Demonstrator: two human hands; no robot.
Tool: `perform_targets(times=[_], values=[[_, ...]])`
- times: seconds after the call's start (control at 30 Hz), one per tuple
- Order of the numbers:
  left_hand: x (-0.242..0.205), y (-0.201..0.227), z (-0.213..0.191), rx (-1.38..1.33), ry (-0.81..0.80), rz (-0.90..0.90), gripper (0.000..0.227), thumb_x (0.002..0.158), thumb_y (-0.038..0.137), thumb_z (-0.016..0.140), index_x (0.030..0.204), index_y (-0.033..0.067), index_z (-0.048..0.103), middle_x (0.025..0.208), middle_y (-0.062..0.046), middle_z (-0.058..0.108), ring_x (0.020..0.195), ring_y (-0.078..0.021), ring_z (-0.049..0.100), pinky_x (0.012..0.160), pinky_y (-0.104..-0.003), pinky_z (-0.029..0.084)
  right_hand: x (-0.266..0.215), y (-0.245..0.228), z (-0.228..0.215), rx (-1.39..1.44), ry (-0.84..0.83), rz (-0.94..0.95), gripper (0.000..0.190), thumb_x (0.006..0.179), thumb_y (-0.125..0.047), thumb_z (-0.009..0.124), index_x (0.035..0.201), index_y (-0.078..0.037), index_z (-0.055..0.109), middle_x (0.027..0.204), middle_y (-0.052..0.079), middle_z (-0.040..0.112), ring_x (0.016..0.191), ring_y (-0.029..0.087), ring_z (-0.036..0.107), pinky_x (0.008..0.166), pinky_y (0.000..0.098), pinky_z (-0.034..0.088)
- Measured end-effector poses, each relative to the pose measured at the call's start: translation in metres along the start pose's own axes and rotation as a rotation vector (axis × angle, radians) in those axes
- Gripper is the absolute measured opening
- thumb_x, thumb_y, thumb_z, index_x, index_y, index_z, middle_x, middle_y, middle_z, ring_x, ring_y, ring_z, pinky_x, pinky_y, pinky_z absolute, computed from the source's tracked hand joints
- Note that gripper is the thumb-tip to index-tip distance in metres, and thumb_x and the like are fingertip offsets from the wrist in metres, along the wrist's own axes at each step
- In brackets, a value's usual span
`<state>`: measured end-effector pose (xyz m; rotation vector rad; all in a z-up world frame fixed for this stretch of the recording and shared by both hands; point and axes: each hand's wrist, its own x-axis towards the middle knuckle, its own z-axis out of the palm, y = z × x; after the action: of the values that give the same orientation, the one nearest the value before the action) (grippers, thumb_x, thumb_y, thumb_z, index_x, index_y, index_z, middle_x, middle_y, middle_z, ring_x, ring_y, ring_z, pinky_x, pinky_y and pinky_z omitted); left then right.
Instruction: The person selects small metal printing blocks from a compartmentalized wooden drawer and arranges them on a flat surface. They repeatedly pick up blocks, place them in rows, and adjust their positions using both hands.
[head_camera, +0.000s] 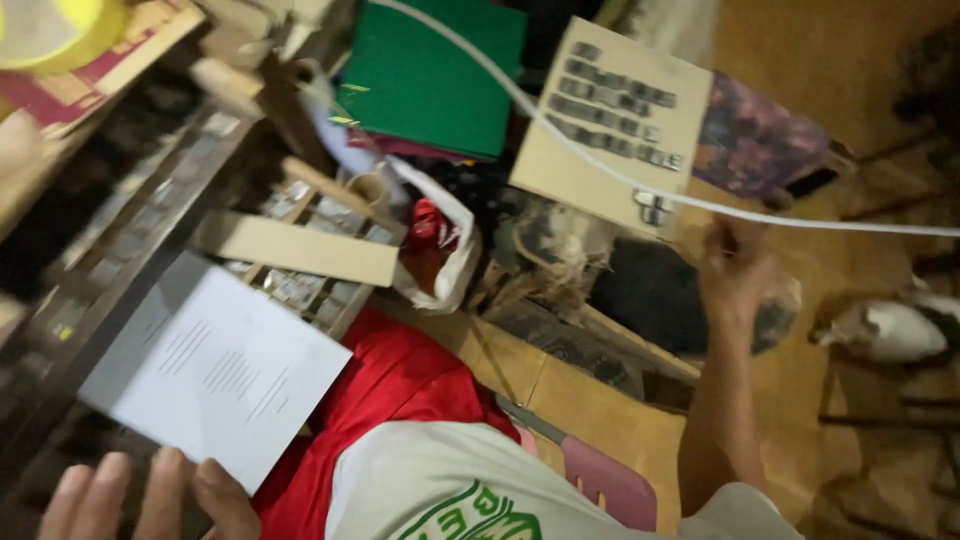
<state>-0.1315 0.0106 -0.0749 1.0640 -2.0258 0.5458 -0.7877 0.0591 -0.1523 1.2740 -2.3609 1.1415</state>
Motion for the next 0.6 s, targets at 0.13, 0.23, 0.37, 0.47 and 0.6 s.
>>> perform_targets(times=[0.13, 0.23, 0.37, 0.47, 0.6], values=[[0.024, 0.029, 0.036, -0.155, -0.052, -0.038, 0.021, 0.100, 0.016, 0.074, 0.111, -0.0021, 0.074, 0.126, -0.029, 0.061, 0.127, -0.0517, 0.053, 0.111, -0.060, 0.050, 0.003, -0.049, -0.010, 0.165, -0.050, 0.099, 0.022, 0.099, 0.006, 0.060, 0.105, -0.007, 0.076, 0.085, -0.001, 0.061, 0.070, 0.008, 0.049, 0.060, 0.0285, 0.039], [0.045, 0.045, 0.047, -0.190, -0.138, -0.010, 0.021, 0.104, 0.016, 0.077, 0.120, 0.0028, 0.075, 0.130, -0.021, 0.062, 0.128, -0.0463, 0.058, 0.111, -0.055, 0.055, 0.000, -0.062, -0.014, 0.032, -0.094, 0.060, 0.020, 0.108, -0.015, 0.065, 0.119, -0.001, 0.073, 0.111, 0.017, 0.071, 0.091, 0.027, 0.069, 0.081, 0.0433, 0.055], [0.077, 0.067, 0.071, -0.282, -0.190, -0.058, 0.015, 0.098, 0.007, 0.082, 0.112, 0.0036, 0.080, 0.125, -0.022, 0.070, 0.119, -0.0434, 0.065, 0.108, -0.052, 0.057, 0.007, -0.069, -0.012, 0.133, -0.142, 0.018, 0.019, 0.108, -0.005, 0.061, 0.122, 0.004, 0.070, 0.124, 0.019, 0.069, 0.093, 0.028, 0.068, 0.073, 0.0377, 0.056], [0.108, 0.094, 0.096, -0.430, -0.281, -0.068, 0.024, 0.091, 0.006, 0.083, 0.114, 0.0076, 0.078, 0.125, -0.016, 0.071, 0.117, -0.0373, 0.066, 0.105, -0.048, 0.055, 0.012, -0.069, -0.006, 0.122, -0.178, -0.033, 0.016, 0.107, -0.002, 0.061, 0.117, 0.004, 0.072, 0.118, 0.017, 0.071, 0.092, 0.027, 0.070, 0.071, 0.0369, 0.058], [0.154, 0.140, 0.151, -0.710, -0.341, 0.136, 0.022, 0.093, 0.009, 0.073, 0.114, 0.0085, 0.071, 0.114, -0.012, 0.071, 0.113, -0.0340, 0.067, 0.089, -0.047, 0.058, 0.018, -0.062, 0.010, 0.100, -0.215, -0.001, 0.024, 0.100, 0.001, 0.064, 0.122, 0.002, 0.073, 0.124, 0.019, 0.073, 0.110, 0.030, 0.071, 0.089, 0.0393, 0.061]])
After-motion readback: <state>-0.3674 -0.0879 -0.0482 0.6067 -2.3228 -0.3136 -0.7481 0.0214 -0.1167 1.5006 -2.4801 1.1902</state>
